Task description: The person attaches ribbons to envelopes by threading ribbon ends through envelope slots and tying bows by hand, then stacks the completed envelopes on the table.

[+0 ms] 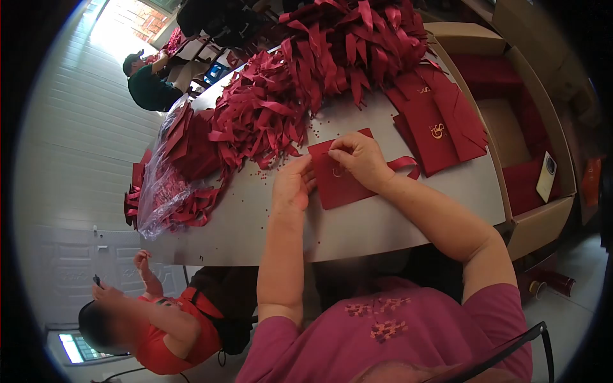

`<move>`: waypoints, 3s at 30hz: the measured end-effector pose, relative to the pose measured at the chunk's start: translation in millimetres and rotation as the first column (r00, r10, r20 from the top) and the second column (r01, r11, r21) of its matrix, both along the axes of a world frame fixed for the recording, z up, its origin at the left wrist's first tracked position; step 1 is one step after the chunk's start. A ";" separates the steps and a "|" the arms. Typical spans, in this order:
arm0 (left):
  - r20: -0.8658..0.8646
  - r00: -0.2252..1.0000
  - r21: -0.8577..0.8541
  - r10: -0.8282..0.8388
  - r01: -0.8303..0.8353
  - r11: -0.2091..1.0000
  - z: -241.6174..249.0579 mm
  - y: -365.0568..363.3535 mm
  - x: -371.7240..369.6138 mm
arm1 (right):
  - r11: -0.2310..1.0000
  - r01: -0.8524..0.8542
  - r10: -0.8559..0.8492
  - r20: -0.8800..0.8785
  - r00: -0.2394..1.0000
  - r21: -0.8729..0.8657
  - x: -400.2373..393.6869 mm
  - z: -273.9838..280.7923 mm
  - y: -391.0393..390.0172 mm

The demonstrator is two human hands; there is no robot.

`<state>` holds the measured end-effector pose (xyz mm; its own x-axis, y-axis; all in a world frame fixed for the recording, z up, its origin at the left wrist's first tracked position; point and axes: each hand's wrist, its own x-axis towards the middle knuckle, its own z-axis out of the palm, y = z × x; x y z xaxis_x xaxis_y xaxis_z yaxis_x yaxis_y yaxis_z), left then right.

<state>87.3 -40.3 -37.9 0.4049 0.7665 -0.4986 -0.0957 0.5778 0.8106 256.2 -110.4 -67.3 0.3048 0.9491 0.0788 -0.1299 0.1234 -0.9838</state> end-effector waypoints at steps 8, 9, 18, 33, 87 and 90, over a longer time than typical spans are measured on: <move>0.065 0.997 0.044 -0.032 0.029 0.999 -4.3 8.3 11.7 | 0.997 0.074 -0.081 0.264 0.961 0.036 3.5 -5.7 2.9; 0.172 0.984 0.034 -0.044 0.039 0.999 -4.9 7.0 11.9 | 0.997 0.075 -0.080 0.266 0.961 0.029 3.7 -6.5 3.6; 0.383 0.922 0.067 -0.063 0.041 0.997 7.4 -9.3 11.1 | 0.999 0.011 -0.005 0.127 0.992 -0.044 4.0 13.2 -4.3; 0.399 0.912 -0.015 -0.090 0.104 0.994 14.9 -18.6 16.2 | 0.997 -0.048 0.051 0.048 0.998 -0.055 6.6 23.4 -9.8; 0.301 0.943 0.260 0.139 -0.222 0.940 1.5 -28.0 22.9 | 0.973 0.007 -0.120 0.485 0.866 0.229 1.4 11.1 -11.4; 0.242 0.957 0.360 0.160 -0.242 0.901 7.5 -33.6 23.1 | 0.969 0.046 -0.168 0.510 0.844 0.243 1.1 13.9 -11.4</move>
<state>110.4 -73.9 -30.5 0.2818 0.9565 -0.0750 -0.3617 0.1783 0.9151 257.4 -121.8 -53.3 0.2589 0.8541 0.4510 0.4222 0.3199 -0.8482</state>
